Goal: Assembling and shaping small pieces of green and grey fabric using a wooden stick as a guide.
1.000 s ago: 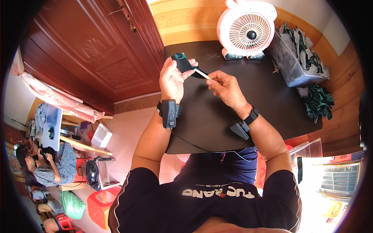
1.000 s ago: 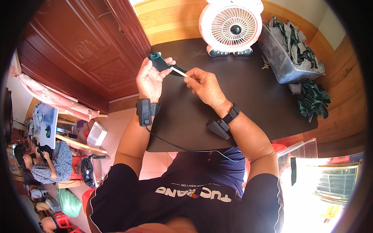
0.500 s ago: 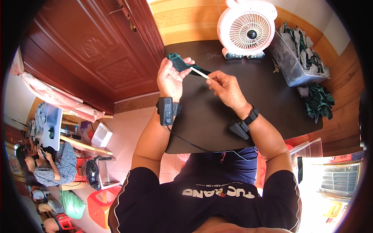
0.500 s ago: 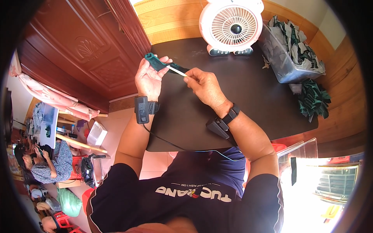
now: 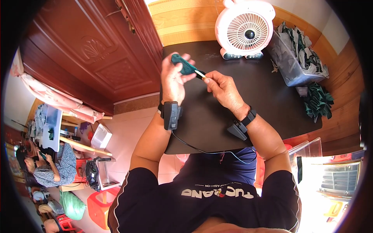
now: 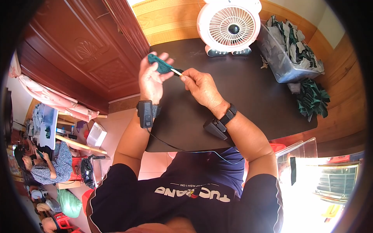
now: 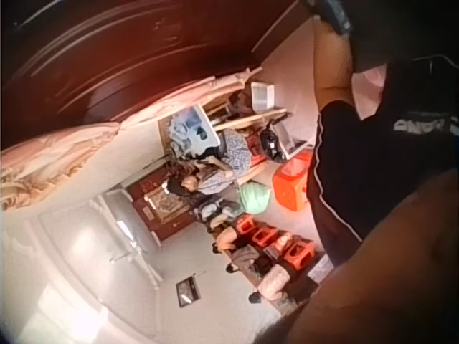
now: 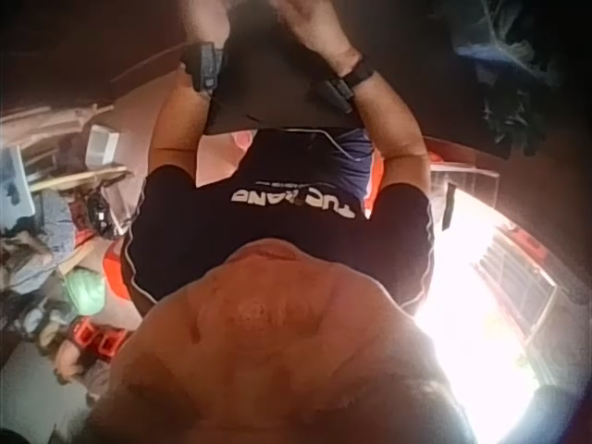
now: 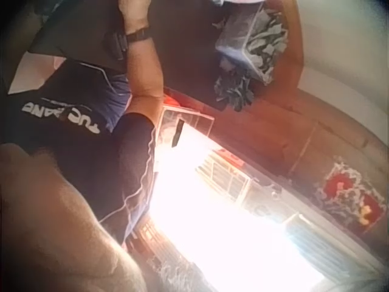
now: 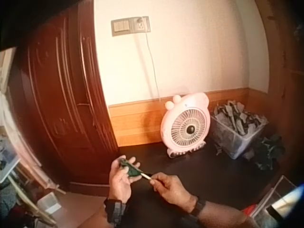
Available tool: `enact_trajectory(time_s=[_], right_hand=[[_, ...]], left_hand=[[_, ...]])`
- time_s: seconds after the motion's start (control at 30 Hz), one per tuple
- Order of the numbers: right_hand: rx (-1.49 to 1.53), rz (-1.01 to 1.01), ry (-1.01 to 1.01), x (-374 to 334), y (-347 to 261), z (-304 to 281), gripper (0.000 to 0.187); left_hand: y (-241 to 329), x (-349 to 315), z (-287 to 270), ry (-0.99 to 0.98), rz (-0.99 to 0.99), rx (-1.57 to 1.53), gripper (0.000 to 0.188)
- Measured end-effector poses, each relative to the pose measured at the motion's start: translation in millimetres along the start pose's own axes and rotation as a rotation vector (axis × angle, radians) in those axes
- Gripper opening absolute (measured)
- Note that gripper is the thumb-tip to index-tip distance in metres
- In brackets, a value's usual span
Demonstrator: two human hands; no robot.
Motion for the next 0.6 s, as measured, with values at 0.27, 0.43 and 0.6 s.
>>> enact_trajectory(time_s=[0.27,0.43,0.6], right_hand=[[-0.306,-0.144,0.103,-2,-16,-10,0.011],[-0.231,-0.263,0.160,-2,-20,-10,0.011],[-0.234,-0.237,0.119,-3,-21,-7,0.012]], left_hand=[[34,8,-14,-0.005,0.136,0.147,0.034],[24,12,-23,-0.031,0.045,-0.020,0.022],[27,12,-32,0.063,0.100,-0.091,0.015]])
Point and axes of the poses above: each hand's wrist, its own x-axis towards the middle knuckle, its own z-axis out of the palm, y = z × x, the point moved 8 cm from there along x, towards the middle knuckle, and after that the axes turned 13 degrees about -x, right-handed, at the moved point
